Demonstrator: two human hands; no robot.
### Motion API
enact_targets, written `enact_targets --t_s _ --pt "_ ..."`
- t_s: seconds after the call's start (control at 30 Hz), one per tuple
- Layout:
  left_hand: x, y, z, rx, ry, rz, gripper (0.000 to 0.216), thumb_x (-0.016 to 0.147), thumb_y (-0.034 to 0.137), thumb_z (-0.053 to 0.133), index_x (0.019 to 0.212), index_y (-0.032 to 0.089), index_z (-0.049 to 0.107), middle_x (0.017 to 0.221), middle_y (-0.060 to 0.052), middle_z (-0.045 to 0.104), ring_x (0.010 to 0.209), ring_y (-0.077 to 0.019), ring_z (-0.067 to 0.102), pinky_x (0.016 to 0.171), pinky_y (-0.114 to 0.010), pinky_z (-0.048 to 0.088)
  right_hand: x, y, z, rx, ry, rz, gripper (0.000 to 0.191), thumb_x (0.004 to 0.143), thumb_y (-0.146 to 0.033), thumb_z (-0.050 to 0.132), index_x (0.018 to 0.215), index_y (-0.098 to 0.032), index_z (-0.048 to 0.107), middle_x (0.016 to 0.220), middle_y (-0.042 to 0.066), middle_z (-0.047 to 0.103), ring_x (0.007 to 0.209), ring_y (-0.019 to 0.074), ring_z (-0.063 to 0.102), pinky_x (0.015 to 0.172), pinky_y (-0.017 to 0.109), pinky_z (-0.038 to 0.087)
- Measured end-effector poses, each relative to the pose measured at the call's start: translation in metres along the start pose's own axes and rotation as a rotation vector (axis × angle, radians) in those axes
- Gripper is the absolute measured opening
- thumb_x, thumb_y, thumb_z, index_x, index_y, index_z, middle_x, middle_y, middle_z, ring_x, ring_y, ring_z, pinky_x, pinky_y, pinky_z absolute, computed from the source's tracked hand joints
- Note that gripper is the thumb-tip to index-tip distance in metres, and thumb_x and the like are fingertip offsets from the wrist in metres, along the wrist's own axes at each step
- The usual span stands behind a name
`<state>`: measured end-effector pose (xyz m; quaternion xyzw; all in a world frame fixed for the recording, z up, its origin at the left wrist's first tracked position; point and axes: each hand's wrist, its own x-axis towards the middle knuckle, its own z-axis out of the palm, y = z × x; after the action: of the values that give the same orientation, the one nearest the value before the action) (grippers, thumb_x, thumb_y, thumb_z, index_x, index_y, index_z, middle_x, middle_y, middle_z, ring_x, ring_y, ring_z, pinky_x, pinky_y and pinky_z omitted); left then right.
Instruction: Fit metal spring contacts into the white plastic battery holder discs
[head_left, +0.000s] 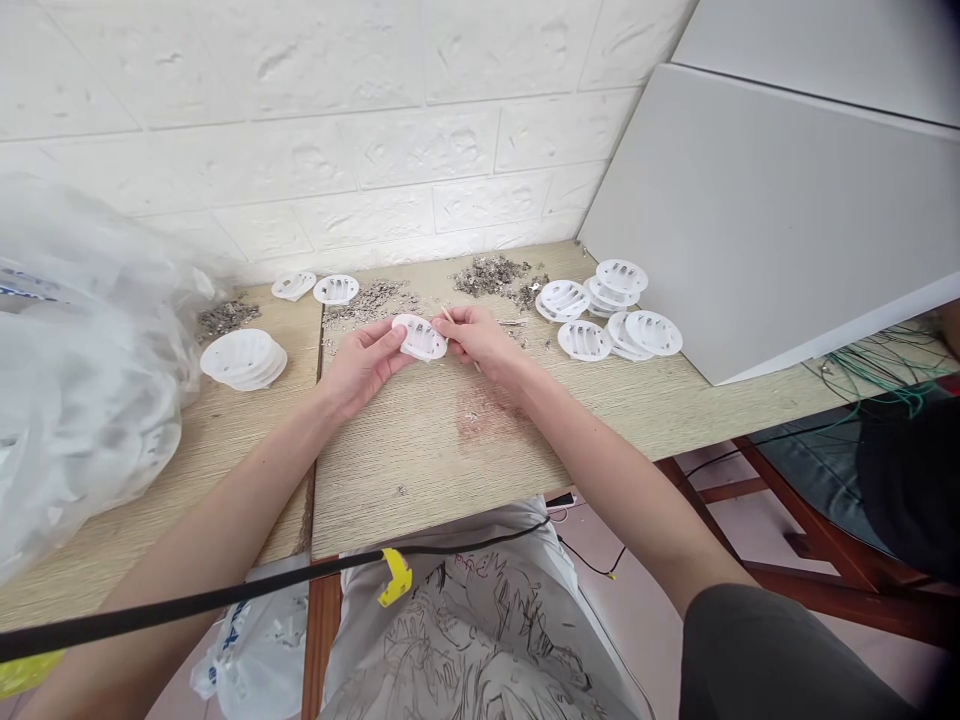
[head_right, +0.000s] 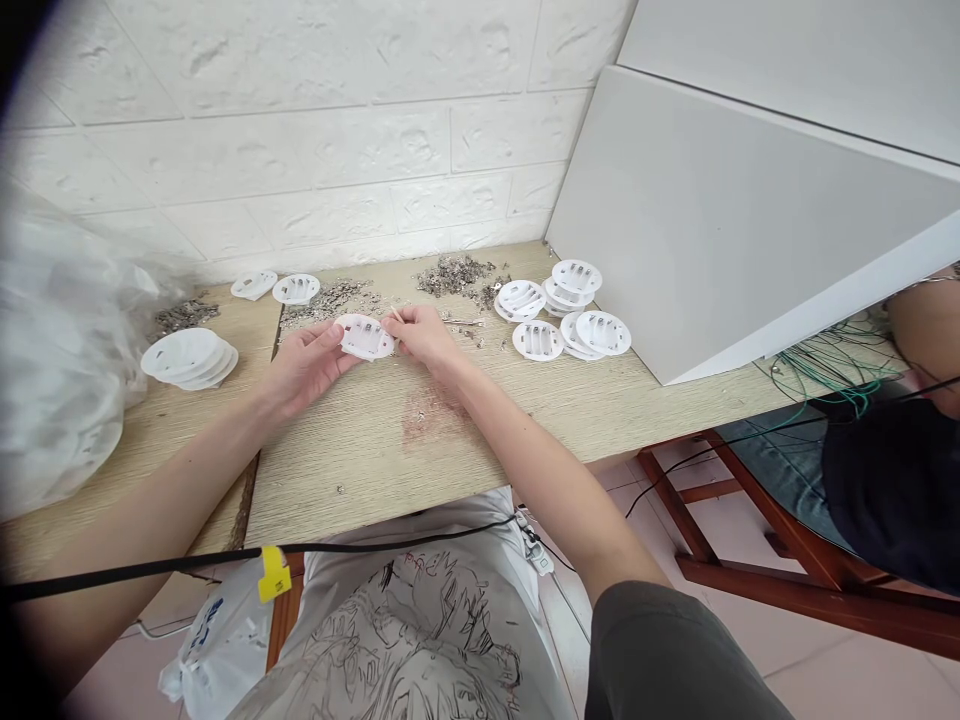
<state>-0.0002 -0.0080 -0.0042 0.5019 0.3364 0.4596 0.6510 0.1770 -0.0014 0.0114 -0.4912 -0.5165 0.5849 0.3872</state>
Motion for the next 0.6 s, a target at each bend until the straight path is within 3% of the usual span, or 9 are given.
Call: enact_targets --t_s 0.17,0.33,0.43,0.6 --pt "0.0020 -0.0035 -0.0026 0.020 0.050 0.018 0.029 0.081 0.039 0.073 0.097 0.015 0.075 0.105 -0.011 0.075 0.109 -0.0246 0.068 0.103 -0.040 0.051 0.0037 0.0044 0.0016 -0.166 0.013 -0.064 0.033 0.097 -0.025 0.052 0.065 -0.018 0.047 0.053 -0.006 0.039 0.048 0.0067 0.029 0.049 0.022 0.024" --pt "0.0034 -0.0022 -0.0042 0.058 0.167 0.002 0.035 0.082 0.050 0.071 0.087 0.015 0.073 0.100 -0.013 0.075 0.110 -0.0268 0.068 0.103 -0.041 0.050 0.0067 0.0073 0.0010 -0.407 -0.008 -0.209 0.031 0.097 -0.019 0.040 0.071 -0.016 0.057 0.066 -0.001 0.055 0.062 0.0105 0.047 0.065 0.024 0.036" --pt "0.0037 -0.0012 -0.0049 0.076 0.213 -0.028 0.039 0.079 0.053 0.073 0.087 0.015 0.071 0.101 -0.014 0.075 0.108 -0.0269 0.068 0.100 -0.041 0.053 0.0065 0.0074 -0.0019 -0.574 -0.014 -0.325 0.024 0.091 -0.017 0.045 0.075 -0.014 0.062 0.069 0.000 0.058 0.066 0.0116 0.047 0.067 0.025 0.034" --pt "0.0035 -0.0014 -0.0049 0.068 0.240 -0.045 0.037 0.079 0.051 0.073 0.085 0.014 0.070 0.101 -0.013 0.075 0.104 -0.0253 0.069 0.097 -0.040 0.055 0.0063 0.0094 -0.0064 -0.792 0.015 -0.402 0.029 0.091 -0.023 0.047 0.066 -0.016 0.059 0.057 -0.002 0.046 0.057 0.0119 0.037 0.059 0.028 0.025"
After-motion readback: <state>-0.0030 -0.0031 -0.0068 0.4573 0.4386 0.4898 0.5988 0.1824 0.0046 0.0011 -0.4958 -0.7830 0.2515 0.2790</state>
